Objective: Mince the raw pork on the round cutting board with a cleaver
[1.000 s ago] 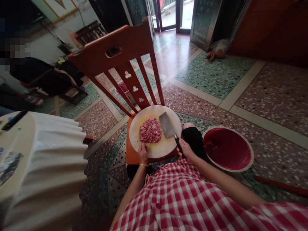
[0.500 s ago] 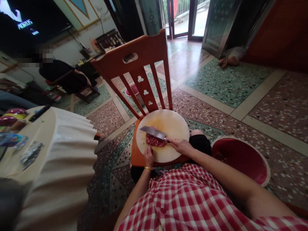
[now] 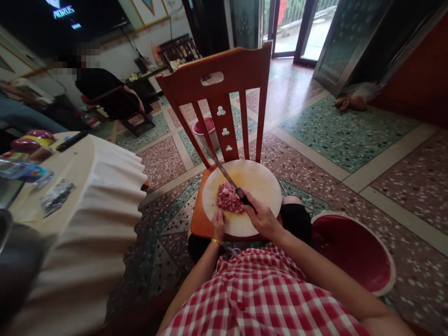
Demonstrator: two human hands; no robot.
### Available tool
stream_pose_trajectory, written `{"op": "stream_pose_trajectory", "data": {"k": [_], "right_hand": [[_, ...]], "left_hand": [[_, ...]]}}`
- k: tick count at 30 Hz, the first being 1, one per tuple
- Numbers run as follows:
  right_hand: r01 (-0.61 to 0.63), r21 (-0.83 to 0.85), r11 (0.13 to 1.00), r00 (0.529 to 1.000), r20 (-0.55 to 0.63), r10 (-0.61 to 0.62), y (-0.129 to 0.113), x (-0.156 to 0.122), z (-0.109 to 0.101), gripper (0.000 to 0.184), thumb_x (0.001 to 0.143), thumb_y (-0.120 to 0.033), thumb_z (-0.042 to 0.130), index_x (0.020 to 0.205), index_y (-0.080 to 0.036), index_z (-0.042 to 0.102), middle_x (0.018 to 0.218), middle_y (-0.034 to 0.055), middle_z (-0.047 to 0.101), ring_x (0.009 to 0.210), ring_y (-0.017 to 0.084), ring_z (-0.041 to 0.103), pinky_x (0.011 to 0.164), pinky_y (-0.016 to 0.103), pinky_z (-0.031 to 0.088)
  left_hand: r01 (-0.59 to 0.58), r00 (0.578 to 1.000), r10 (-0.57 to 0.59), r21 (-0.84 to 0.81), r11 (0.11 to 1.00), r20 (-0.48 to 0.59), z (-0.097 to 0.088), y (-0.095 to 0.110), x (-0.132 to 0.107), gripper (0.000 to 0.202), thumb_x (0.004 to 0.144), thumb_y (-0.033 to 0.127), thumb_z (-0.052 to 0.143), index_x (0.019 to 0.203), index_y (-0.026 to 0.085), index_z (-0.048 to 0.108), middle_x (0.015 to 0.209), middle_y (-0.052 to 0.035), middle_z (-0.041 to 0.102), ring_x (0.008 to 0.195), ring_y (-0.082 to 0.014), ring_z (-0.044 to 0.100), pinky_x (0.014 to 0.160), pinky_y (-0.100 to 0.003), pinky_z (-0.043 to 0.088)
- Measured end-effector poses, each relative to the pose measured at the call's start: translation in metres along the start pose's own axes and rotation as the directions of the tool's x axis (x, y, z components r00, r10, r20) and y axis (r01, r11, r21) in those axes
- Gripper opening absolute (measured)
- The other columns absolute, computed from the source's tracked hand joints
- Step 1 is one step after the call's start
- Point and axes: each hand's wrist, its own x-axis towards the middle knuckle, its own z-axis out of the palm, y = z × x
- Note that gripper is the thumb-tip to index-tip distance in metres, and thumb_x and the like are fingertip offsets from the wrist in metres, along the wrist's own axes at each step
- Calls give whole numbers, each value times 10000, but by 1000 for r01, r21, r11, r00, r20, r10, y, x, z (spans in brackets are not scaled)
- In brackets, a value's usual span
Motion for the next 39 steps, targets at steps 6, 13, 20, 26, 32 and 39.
{"op": "stream_pose_trajectory", "data": {"k": [6,13,20,26,32,39], "right_hand": [[-105,-231,967,979,146,141,35,5,27,410,882,-296,375,1279,-217,440,1145,65,544,1077,263,472,918,421,394],[99,-159,982,994,66,-90,5,8,21,440,907,-312,324,1334,-211,354,1269,33,433,1161,203,385,997,357,308],[-16,-145,989,990,138,36,17,12,18,425,893,-298,354,1308,-216,397,1192,22,512,1126,200,427,982,352,328],[72,-172,982,992,115,-53,24,4,25,449,901,-293,325,1327,-158,366,1253,84,445,1132,236,417,969,391,337],[27,-135,990,992,123,-10,15,5,15,425,902,-329,354,1307,-214,402,1172,29,527,1115,211,439,969,350,344],[-100,-190,977,987,104,121,37,5,22,424,875,-289,363,1279,-189,441,1162,54,531,1087,238,465,947,389,368]], "left_hand": [[-10,1000,10,-5,1000,-14,-2,0,1,390,827,477,361,583,176,409,547,30,371,526,-90,344,519,-220,298],[8,1000,-7,-51,999,8,-2,0,-1,379,825,475,364,584,183,397,534,32,352,506,-94,324,498,-229,275],[-1,1000,1,21,1000,16,-4,-1,0,368,838,451,352,599,176,404,553,29,381,530,-92,343,527,-222,286],[-19,1000,19,27,999,3,-3,-3,0,375,844,457,329,608,176,405,559,32,375,537,-89,349,529,-220,293],[3,1000,-3,19,1000,27,-3,-6,2,368,839,457,339,615,174,414,559,32,379,525,-85,347,509,-211,299],[-15,1000,14,34,999,6,-3,-6,2,360,839,438,343,599,177,405,558,27,383,532,-90,358,523,-215,311]]}}
